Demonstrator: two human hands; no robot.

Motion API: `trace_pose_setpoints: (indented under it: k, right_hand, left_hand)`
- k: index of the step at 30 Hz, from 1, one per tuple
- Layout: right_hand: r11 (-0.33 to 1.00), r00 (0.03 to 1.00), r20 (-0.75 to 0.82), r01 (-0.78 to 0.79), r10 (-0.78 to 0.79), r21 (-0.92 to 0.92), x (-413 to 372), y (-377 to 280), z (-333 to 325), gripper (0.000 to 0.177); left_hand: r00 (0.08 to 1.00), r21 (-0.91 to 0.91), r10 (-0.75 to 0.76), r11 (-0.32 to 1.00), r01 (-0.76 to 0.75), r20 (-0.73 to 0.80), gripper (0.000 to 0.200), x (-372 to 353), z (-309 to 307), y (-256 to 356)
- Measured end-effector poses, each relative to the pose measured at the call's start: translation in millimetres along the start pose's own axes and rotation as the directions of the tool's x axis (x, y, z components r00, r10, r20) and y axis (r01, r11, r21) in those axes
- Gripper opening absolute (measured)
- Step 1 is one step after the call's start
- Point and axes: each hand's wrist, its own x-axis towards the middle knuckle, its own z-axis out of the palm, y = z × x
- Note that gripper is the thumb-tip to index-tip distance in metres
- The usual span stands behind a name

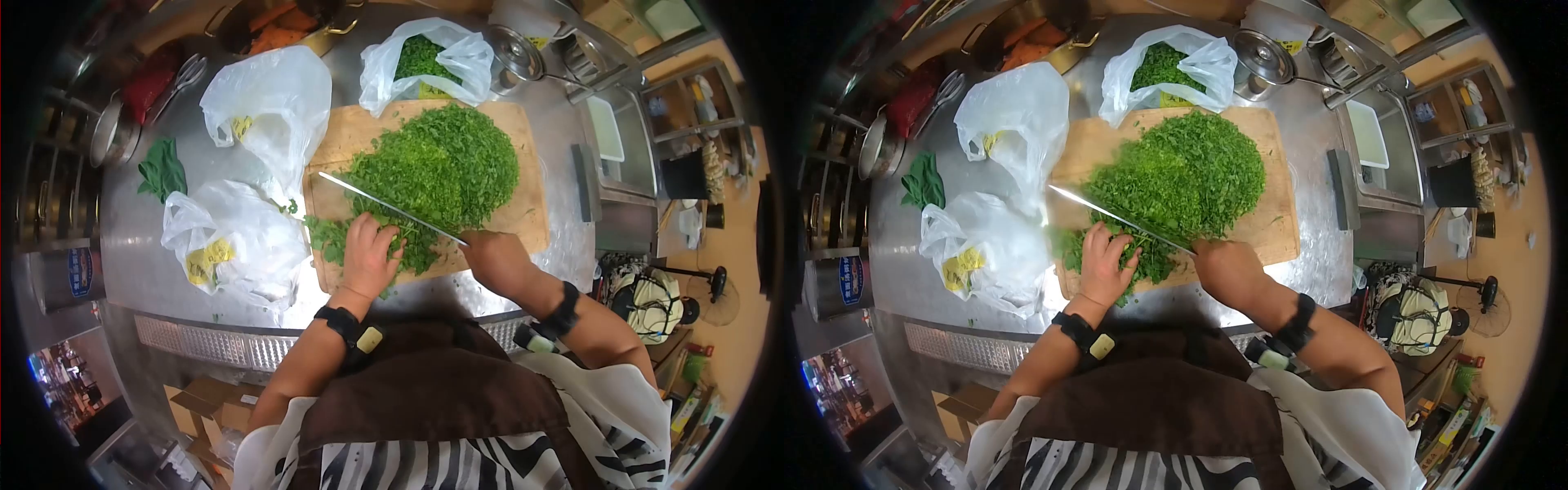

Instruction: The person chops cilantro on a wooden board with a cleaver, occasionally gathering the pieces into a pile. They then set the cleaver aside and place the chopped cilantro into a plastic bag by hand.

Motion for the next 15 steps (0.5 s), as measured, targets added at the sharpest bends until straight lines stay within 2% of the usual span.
trace_pose_setpoints:
  k: [4,6,10,12,15]
  right_hand:
    - [0.999,0.999,0.025,-0.048,0.047,0.021,-37,-18,-41,0.014]
    - [0.998,0.992,0.104,-0.071,0.07,-0.002,-44,-22,-47,0.014]
    - [0.999,0.992,0.12,-0.019,0.023,-0.036,-11,-7,0,0.012]
    - [1.0,1.0,0.028,-0.002,0.001,0.028,14,3,26,0.011]
    - [0.999,0.999,0.001,-0.033,0.033,0.043,17,1,28,0.016]
  left_hand:
    - [0.999,-0.051,-0.01,0.999,0.012,0.047,0.041,1,-3,-2]
    - [0.999,-0.064,-0.003,0.998,0.006,0.055,0.047,2,-4,-1]
    - [0.998,-0.091,-0.044,0.995,0.049,0.052,0.042,1,-2,-4]
    - [0.999,-0.101,-0.006,0.995,0.009,0.035,0.039,0,-3,-4]
    - [0.999,-0.04,0.034,0.999,-0.033,0.022,0.032,2,-17,6]
